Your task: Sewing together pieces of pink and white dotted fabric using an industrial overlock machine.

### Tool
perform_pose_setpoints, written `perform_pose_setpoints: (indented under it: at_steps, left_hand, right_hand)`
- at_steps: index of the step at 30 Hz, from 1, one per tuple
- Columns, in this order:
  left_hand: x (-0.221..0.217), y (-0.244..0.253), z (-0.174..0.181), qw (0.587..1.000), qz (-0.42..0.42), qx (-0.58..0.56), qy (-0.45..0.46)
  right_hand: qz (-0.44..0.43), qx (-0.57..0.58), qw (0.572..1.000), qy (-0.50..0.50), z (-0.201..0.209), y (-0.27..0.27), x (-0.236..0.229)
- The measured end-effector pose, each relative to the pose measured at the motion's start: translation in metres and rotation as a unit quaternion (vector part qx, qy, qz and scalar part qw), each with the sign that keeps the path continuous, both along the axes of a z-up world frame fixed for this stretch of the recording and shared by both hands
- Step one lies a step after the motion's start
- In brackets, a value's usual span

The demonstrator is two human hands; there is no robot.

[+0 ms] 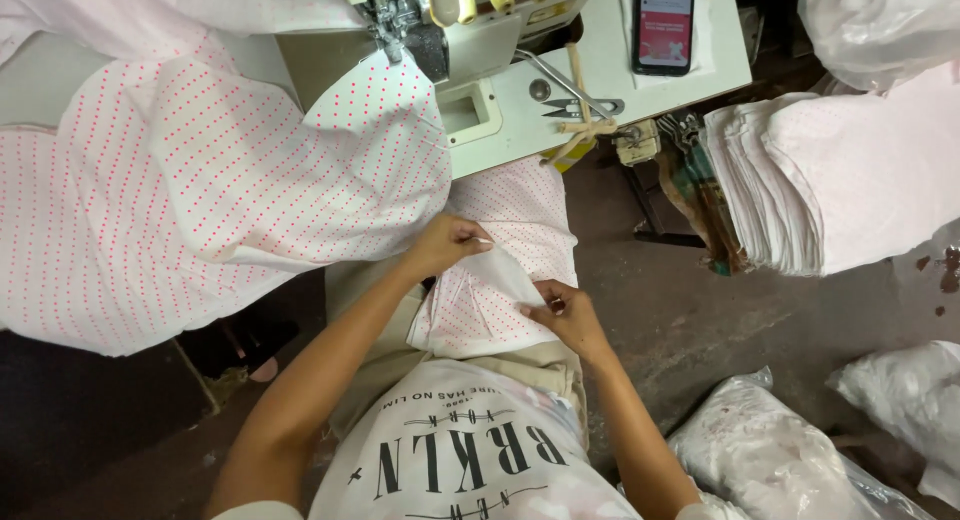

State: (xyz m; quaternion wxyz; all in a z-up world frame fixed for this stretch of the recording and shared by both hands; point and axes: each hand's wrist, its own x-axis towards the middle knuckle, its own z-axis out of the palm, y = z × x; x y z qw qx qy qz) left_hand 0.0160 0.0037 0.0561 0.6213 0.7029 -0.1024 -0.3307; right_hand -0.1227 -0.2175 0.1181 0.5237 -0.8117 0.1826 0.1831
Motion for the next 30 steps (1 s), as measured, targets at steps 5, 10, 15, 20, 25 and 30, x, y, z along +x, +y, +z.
perform_pose_setpoints:
  at_steps: [5, 10, 15, 20, 25, 30]
  left_hand:
    - [0.004, -0.021, 0.123, 0.982, 0.066, -0.078, -0.157]
    - [-0.018, 0.011, 0.163, 0.938, 0.286, -0.103, -0.165]
    - [-0.076, 0.076, 0.183, 0.924, 0.356, -0.015, -0.139]
    - [-0.041, 0.121, 0.328, 0.9, 0.344, 0.083, -0.254]
    - [0.09, 0.086, 0.323, 0.866, 0.206, 0.113, -0.442]
    - [0.151, 0.072, 0.175, 0.846, 0.174, 0.256, -0.434]
  right_hand:
    - [-0.079, -0.102, 0.986, -0.105, 0.012, -0.066, 0.031]
    - [0.054, -0.166, 0.967, -0.187, 0.194, -0.066, 0.052]
    - [0.274, 0.159, 0.939, -0.133, 0.201, -0.002, 0.04]
    - [0.273, 0.4, 0.869, -0.104, 0.186, 0.057, 0.028]
    - [0.036, 0.269, 0.948, -0.169, 0.124, 0.09, 0.065]
    - [0.018, 0.066, 0.98, -0.188, 0.071, 0.11, 0.126]
